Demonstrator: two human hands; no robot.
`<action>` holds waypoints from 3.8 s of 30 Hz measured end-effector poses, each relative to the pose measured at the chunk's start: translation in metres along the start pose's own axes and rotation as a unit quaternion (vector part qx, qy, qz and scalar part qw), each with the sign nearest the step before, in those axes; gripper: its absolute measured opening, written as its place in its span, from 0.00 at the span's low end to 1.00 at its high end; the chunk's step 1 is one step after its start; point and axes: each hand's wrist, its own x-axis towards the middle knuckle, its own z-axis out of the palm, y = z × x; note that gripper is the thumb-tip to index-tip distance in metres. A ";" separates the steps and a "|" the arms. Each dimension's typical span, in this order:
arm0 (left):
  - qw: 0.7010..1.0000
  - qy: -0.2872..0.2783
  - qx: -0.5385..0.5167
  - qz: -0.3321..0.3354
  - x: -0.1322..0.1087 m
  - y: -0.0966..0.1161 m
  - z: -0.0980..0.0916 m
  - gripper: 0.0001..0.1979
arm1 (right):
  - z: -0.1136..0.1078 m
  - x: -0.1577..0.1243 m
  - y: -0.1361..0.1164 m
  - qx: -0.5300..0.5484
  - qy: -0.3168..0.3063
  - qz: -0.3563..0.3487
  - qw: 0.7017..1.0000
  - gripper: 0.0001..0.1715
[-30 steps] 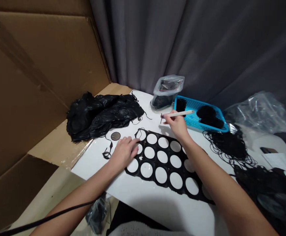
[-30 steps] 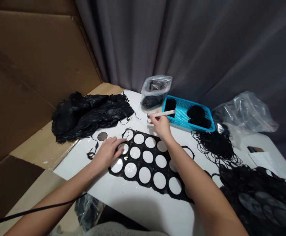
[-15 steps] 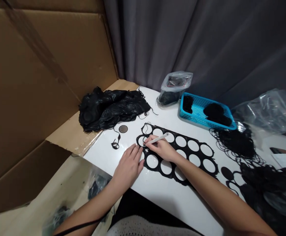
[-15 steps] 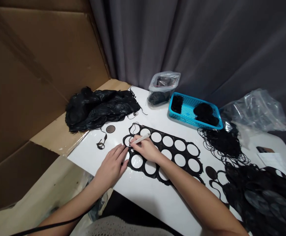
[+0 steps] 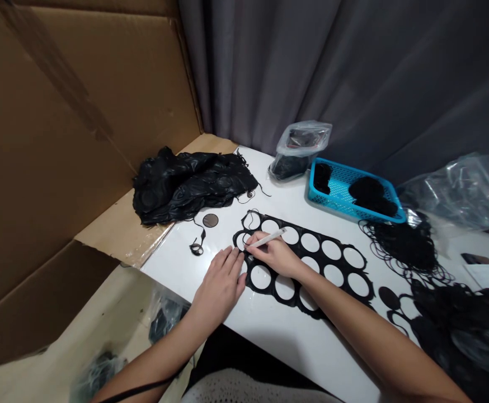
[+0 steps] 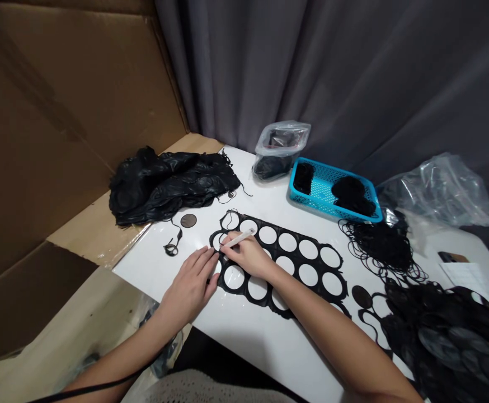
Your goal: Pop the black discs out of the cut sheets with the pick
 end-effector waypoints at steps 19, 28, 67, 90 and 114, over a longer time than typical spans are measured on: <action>1.000 0.014 0.017 0.002 0.005 0.000 -0.005 0.17 | -0.068 0.005 0.020 -0.146 0.252 0.032 0.956 0.12; 0.995 -0.021 -0.012 0.092 0.016 0.026 0.004 0.19 | -0.024 -0.045 0.010 -0.021 0.053 0.052 0.997 0.07; 0.995 -0.034 0.013 0.093 0.015 0.024 0.001 0.20 | -0.022 -0.047 0.003 -0.065 0.053 -0.012 0.996 0.09; 0.986 -0.016 -0.064 0.152 0.038 0.038 0.011 0.18 | -0.053 -0.084 0.015 -0.018 0.118 0.083 0.989 0.10; 0.985 -0.061 -0.056 0.152 0.032 0.035 0.023 0.20 | -0.046 -0.080 0.026 -0.353 0.110 -0.096 0.924 0.10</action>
